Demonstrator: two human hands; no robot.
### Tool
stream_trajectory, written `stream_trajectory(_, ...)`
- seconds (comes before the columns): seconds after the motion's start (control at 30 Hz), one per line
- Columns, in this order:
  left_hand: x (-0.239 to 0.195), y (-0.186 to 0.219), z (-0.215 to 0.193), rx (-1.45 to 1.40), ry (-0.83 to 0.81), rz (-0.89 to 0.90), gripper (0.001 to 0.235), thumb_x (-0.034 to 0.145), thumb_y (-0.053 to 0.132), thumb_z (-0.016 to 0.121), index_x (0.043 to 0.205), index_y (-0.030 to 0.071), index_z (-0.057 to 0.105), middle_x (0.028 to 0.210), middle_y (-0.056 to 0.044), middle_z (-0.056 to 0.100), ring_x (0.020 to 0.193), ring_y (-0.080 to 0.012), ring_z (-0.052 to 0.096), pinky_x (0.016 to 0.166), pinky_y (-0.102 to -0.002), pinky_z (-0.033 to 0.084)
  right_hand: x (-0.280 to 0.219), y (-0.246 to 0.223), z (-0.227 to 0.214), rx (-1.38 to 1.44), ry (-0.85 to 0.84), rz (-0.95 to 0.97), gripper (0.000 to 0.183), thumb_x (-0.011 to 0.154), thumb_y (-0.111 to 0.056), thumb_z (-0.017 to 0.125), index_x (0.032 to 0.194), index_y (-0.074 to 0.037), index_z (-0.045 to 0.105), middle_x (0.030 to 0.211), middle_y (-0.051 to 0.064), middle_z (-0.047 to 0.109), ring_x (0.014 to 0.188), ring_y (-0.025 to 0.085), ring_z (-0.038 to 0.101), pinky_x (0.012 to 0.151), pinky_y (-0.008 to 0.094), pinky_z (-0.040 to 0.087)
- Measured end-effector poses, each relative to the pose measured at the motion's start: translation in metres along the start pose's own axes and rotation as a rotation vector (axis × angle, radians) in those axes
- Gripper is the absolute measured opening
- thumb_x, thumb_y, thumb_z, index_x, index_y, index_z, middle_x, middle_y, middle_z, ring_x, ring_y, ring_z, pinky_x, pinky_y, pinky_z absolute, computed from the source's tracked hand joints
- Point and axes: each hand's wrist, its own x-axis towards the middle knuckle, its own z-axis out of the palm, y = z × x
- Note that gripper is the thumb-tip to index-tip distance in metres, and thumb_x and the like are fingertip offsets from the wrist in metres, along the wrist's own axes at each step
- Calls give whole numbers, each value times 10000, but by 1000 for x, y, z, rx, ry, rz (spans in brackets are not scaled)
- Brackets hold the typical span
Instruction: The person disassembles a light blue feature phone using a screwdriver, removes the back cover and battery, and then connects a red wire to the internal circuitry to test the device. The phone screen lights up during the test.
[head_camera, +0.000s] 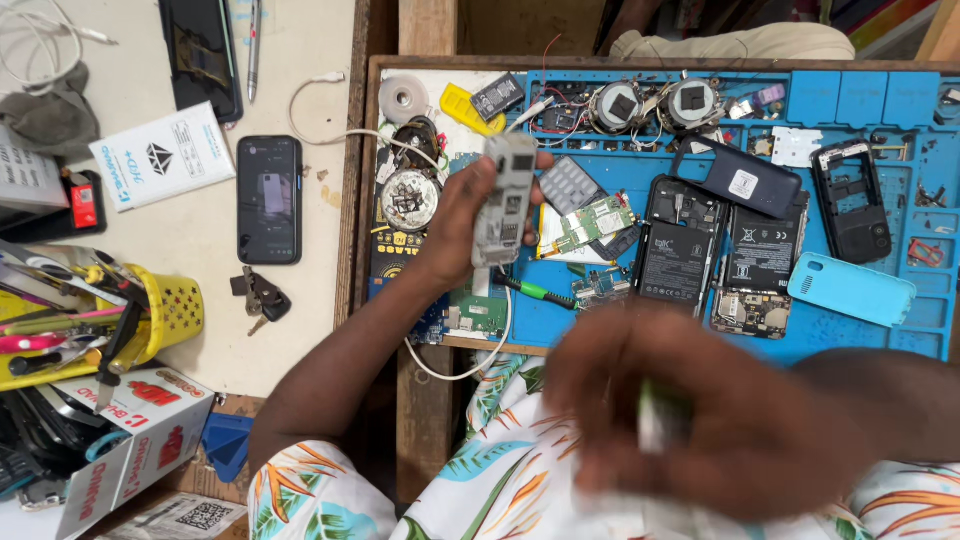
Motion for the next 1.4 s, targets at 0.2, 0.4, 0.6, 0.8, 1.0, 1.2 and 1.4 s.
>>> stream_trajectory(0.2,-2,-5,-2,-373,-48,-124,823,1021,709,346,1478,45,513,990,-68,631,838,-167,676,719,-346,623,27,46,-45,-276,368,-1,473,880,-47,782,1247,-72,486,855,3,649,716,23,552,590,207,433)
stream_trajectory(0.4,-5,-11,11,-103,-48,-189,867,976,775,350,1434,73,573,959,-48,641,744,-141,675,627,-281,597,13,97,-66,-163,336,43,467,944,20,632,1388,-37,497,1014,81,653,729,11,495,619,199,410)
stream_trajectory(0.6,-1,-31,24,-125,-60,-316,874,946,783,381,1396,72,614,904,-42,631,673,-129,653,573,-277,588,11,87,-64,-301,212,-170,334,859,111,475,1066,-11,706,1337,138,641,1094,118,644,881,240,521)
stream_trajectory(0.8,-6,-28,14,-163,-54,-330,853,964,759,392,1407,59,595,917,-53,629,652,-129,647,556,-287,589,24,87,-64,-17,227,26,259,820,112,513,979,-3,682,1398,168,613,1269,154,643,953,302,621)
stream_trajectory(1.0,-1,-35,20,-158,-79,-306,885,950,779,376,1389,44,601,910,-68,638,626,-120,644,516,-273,581,10,86,-69,-10,232,45,384,775,136,644,1136,8,681,1394,172,625,1209,193,662,966,310,592)
stream_trajectory(1.2,-3,-31,22,-94,-79,-275,892,958,791,365,1381,40,596,924,-82,655,631,-122,653,502,-258,573,25,72,-52,-507,204,-76,266,885,41,699,1139,-37,700,1244,127,703,1288,246,654,998,342,601)
stream_trajectory(1.4,-3,-32,21,-98,-34,-366,818,918,760,386,1310,67,575,935,-59,668,680,-108,680,481,-257,567,43,65,-38,-810,171,-108,342,878,-75,776,1192,-30,648,1130,99,749,950,227,781,814,314,637)
